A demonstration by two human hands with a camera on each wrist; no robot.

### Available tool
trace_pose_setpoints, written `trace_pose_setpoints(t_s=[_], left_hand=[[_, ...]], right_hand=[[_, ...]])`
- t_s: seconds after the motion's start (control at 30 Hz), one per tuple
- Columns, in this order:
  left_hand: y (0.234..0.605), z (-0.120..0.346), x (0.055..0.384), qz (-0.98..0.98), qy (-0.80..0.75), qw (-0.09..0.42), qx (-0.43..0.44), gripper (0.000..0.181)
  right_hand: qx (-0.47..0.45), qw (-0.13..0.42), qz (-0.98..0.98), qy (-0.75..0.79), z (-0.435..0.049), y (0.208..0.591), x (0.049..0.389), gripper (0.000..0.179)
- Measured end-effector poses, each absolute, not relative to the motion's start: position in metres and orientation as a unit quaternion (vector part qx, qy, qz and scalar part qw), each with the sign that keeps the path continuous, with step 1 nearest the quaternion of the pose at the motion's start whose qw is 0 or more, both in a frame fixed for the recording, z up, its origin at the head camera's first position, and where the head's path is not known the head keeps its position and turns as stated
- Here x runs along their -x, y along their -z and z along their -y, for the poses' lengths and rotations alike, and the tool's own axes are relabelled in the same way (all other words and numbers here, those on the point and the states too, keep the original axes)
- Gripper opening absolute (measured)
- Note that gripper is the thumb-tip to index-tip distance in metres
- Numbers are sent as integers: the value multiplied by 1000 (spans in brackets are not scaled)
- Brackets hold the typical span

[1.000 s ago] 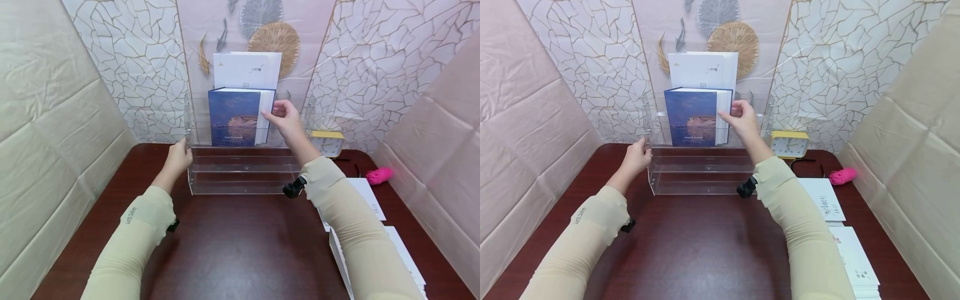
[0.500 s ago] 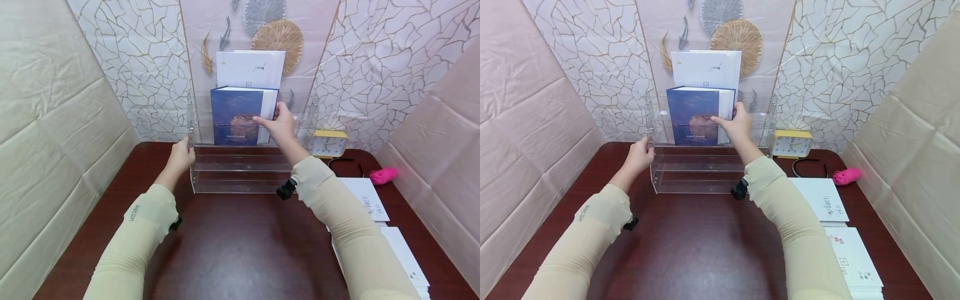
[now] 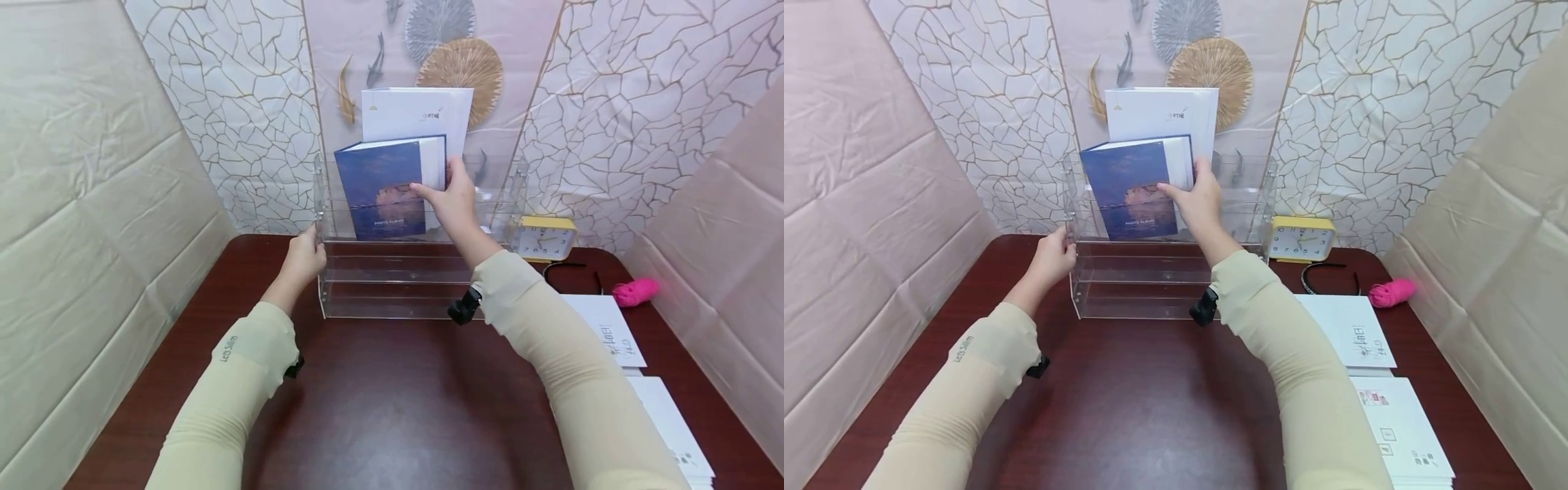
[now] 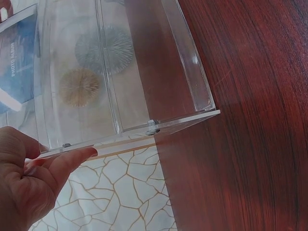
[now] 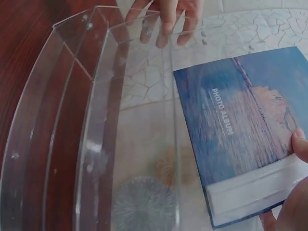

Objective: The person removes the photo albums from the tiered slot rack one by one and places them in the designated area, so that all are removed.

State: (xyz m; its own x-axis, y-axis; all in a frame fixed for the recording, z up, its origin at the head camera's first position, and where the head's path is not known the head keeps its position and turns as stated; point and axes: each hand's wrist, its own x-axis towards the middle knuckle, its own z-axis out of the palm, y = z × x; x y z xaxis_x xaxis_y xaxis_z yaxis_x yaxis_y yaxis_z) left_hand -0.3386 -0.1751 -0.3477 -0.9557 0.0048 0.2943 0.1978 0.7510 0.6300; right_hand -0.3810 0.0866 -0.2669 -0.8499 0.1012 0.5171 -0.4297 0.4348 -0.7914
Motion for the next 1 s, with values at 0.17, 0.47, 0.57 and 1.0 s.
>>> trace_pose_setpoints(t_s=[0.17,0.47,0.57,1.0], left_hand=[[347,175,339,927,343,142,56,41],[349,175,341,929,341,136,44,43],[349,176,341,930,341,133,42,45],[348,174,340,933,328,143,45,45]], right_hand=[[-121,237,807,-526,-76,258,382,54],[-132,247,776,-565,-68,258,386,53],[-134,259,759,-582,-68,258,387,53],[-133,279,719,-623,-90,244,390,53]])
